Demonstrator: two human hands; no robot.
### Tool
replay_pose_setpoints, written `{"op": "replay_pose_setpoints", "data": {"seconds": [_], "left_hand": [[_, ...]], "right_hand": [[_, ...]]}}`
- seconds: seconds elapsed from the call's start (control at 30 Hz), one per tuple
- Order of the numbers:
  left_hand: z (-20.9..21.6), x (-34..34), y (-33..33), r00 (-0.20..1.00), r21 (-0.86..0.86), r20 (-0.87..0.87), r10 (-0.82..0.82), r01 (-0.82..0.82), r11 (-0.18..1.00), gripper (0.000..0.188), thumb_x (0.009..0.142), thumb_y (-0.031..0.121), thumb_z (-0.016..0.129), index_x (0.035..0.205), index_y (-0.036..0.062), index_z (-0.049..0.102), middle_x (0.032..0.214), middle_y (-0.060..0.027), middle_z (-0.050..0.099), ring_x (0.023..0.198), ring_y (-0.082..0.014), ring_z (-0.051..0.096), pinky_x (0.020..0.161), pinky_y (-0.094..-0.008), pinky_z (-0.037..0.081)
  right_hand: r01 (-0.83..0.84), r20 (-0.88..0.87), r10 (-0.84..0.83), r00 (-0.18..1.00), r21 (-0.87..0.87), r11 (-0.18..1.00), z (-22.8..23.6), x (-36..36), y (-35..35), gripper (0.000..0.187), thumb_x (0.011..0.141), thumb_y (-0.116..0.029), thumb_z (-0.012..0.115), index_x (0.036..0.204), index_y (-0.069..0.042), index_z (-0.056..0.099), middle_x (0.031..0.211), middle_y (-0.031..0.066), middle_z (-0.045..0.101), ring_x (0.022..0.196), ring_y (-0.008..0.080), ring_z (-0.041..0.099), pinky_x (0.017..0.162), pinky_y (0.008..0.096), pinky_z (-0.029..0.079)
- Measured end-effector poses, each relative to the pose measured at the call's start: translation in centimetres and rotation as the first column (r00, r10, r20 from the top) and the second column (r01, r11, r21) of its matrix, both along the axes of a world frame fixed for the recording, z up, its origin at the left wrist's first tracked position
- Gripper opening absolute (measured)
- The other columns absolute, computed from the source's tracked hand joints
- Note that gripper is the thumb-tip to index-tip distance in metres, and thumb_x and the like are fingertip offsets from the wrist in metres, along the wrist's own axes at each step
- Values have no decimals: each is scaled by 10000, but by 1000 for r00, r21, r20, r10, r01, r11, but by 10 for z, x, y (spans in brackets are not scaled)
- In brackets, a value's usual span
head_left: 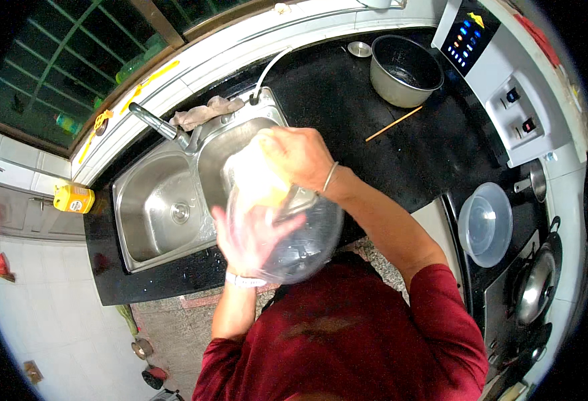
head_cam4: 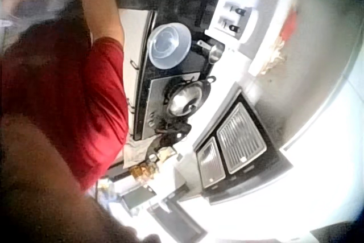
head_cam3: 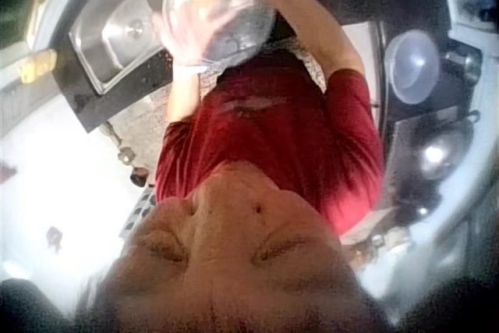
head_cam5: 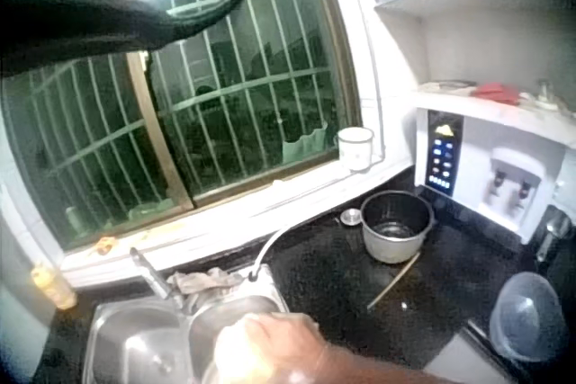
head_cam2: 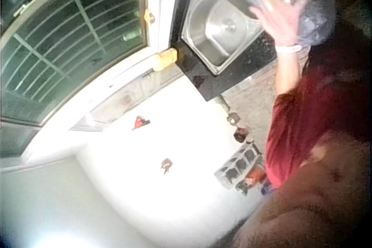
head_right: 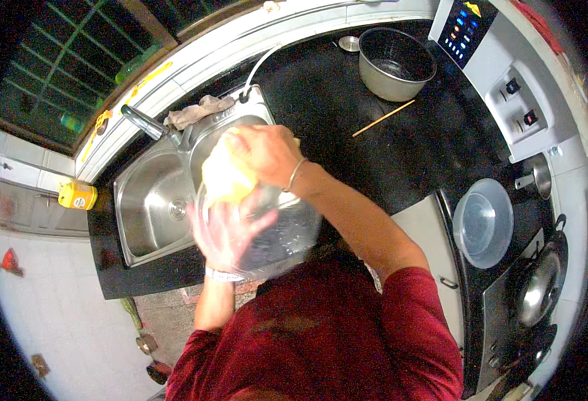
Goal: The person cleans plastic containers and lids by hand with a cloth, wiping the interior and exterior surfaces before setting them aside on the counter.
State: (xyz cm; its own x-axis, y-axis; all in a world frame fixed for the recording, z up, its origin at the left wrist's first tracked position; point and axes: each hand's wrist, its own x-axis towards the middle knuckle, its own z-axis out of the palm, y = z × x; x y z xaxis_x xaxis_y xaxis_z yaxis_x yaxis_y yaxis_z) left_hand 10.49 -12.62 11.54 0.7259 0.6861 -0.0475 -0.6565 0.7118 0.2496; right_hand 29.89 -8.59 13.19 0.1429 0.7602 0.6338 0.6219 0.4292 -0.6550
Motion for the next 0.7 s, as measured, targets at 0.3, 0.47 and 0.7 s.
{"op": "replay_pose_setpoints", "data": {"seconds": [0.3, 0.47, 0.7], "left_hand": [[-36, 32, 12, 983, 174, 181, -35, 3, 985, 725, 931, 662, 361, 1549, 326, 187, 1606, -80, 183, 1466, -370, 177, 1109, -713, 164], [9, 25, 5, 1000, 140, 31, 4, -8, 990, 860, 849, 775, 411, 1545, 309, 219, 1608, -84, 186, 1447, -376, 219, 1112, -642, 237], [18, 12, 15, 973, -211, 130, 189, -159, 965, 864, 873, 756, 396, 1542, 232, 241, 1597, -85, 226, 1440, -348, 242, 1130, -584, 247]], "right_hand": [[-98, 467, 108, 878, -45, 994, -9, -92, -44, 470, 852, -297, 575, 1307, -178, 566, 1440, 178, 465, 1392, 341, 372, 1117, 552, 272], [-248, 408, 299, 863, -175, 953, 14, -97, -41, 562, 917, -425, 493, 1454, -271, 432, 1577, 142, 272, 1484, 319, 185, 1161, 601, 126], [90, 480, -23, 877, -118, 989, -8, -58, -23, 621, 869, -412, 552, 1428, -164, 447, 1476, 208, 395, 1405, 378, 317, 1136, 617, 181]]}}
